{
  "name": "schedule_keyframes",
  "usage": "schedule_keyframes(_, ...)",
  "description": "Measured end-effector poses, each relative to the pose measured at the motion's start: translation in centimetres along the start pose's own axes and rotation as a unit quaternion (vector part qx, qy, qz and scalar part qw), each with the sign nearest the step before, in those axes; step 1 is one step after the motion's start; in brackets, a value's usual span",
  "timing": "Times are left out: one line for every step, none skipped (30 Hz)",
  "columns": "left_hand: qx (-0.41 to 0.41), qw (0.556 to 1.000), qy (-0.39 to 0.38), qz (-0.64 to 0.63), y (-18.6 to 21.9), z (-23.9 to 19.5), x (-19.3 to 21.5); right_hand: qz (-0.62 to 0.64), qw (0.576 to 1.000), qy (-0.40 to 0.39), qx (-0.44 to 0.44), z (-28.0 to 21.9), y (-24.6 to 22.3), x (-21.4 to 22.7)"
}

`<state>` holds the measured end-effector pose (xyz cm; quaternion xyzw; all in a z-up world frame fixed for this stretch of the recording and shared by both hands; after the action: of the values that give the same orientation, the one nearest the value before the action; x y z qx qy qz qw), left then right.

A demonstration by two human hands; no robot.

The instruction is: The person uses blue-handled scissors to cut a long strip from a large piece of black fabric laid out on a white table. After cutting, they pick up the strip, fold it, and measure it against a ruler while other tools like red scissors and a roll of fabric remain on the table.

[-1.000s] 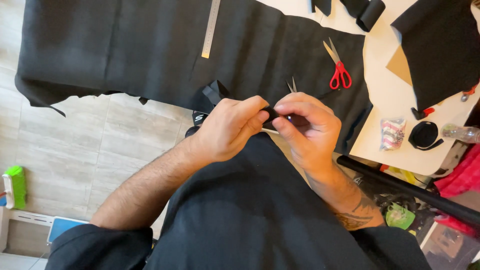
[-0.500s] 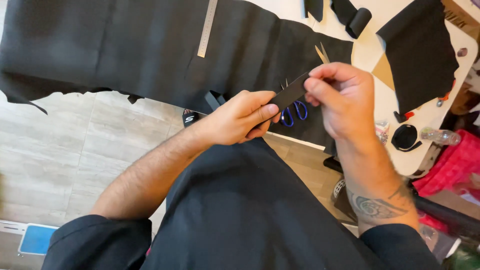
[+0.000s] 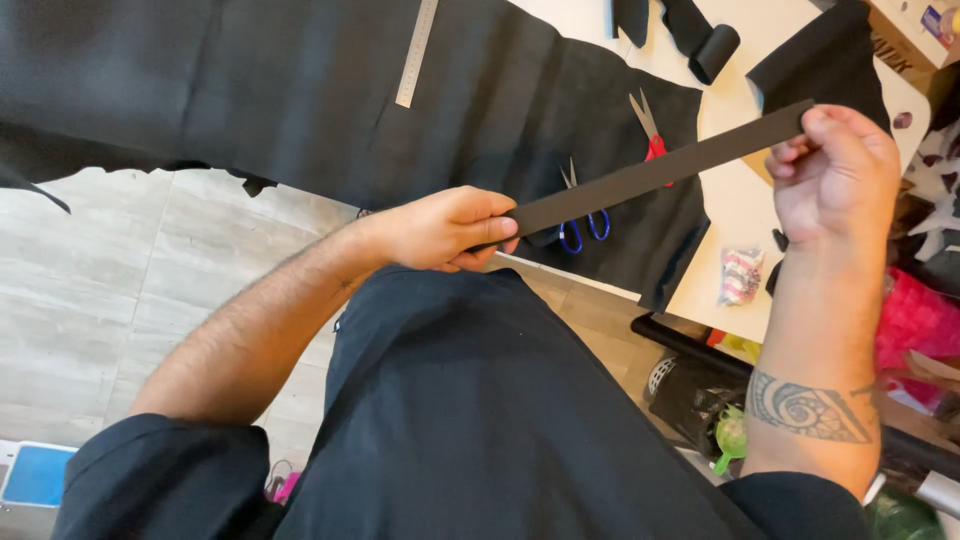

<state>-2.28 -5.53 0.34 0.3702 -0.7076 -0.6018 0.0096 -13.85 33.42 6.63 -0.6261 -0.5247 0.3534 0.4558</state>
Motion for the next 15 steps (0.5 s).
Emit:
schedule_keyframes(0.024,1.0,-0.001,0.009,-0.1,-0.1,0.2,0.006,1.0,0.024,-0.005,0.4,0.0,1.0)
schedule_keyframes(0.025,1.0,-0.002,0.009,0.1,-0.3,0.3,0.007,1.0,0.026,-0.006,1.1,0.4,2.4)
schedule_keyframes(0.044,0.999,0.001,0.031,0.4,-0.5,0.5,0.017,0.999,0.037,-0.003,1.8,0.8,3.8)
schedule_keyframes(0.061,0.997,0.004,0.054,0.6,-0.7,0.6,0.029,0.998,0.048,0.001,2.6,1.3,5.1)
schedule_keyframes(0.062,0.997,0.004,0.055,0.4,-0.8,1.0,0.03,0.998,0.048,0.001,2.9,1.4,6.2)
schedule_keyframes(0.055,0.997,-0.014,0.046,0.4,-1.0,1.2,0.035,0.998,0.061,-0.002,3.2,1.6,7.2)
schedule_keyframes(0.047,0.998,-0.032,0.036,0.3,-1.3,1.5,0.04,0.997,0.073,-0.006,3.5,1.8,8.2)
schedule_keyframes(0.049,0.998,-0.032,0.036,0.4,-1.6,1.7,0.041,0.996,0.073,-0.007,4.6,2.5,10.3)
schedule_keyframes(0.045,0.998,-0.041,0.016,0.5,-1.9,2.0,0.067,0.994,0.087,-0.027,5.7,3.3,12.5)
schedule_keyframes(0.041,0.998,-0.051,-0.002,0.6,-2.2,2.3,0.094,0.989,0.1,-0.046,6.8,4.0,14.6)
schedule_keyframes(0.042,0.998,-0.051,-0.001,1.2,-2.4,2.4,0.095,0.989,0.101,-0.046,7.2,4.4,15.5)
schedule_keyframes(0.071,0.996,-0.036,0.039,1.6,-2.6,2.4,0.105,0.984,0.125,-0.065,7.5,4.8,16.4)
schedule_keyframes(0.1,0.992,-0.02,0.08,2.0,-2.8,2.5,0.116,0.978,0.149,-0.085,7.8,5.2,17.3)
schedule_keyframes(0.101,0.992,-0.02,0.078,2.0,-2.8,2.6,0.115,0.978,0.149,-0.087,8.0,5.8,18.0)
schedule_keyframes(0.114,0.988,-0.019,0.102,2.1,-2.8,2.7,0.117,0.975,0.166,-0.093,8.3,6.4,18.8)
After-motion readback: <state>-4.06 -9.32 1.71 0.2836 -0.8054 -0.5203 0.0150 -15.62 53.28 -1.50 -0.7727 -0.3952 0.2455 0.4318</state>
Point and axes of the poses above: each hand's wrist, its own z-axis towards the middle knuckle, its own x-axis out of the back of the hand, y = z × x, the point moved 1 cm from there along z, towards the middle knuckle, and after that the axes turned 6 degrees about -y, right-handed, at the moved point
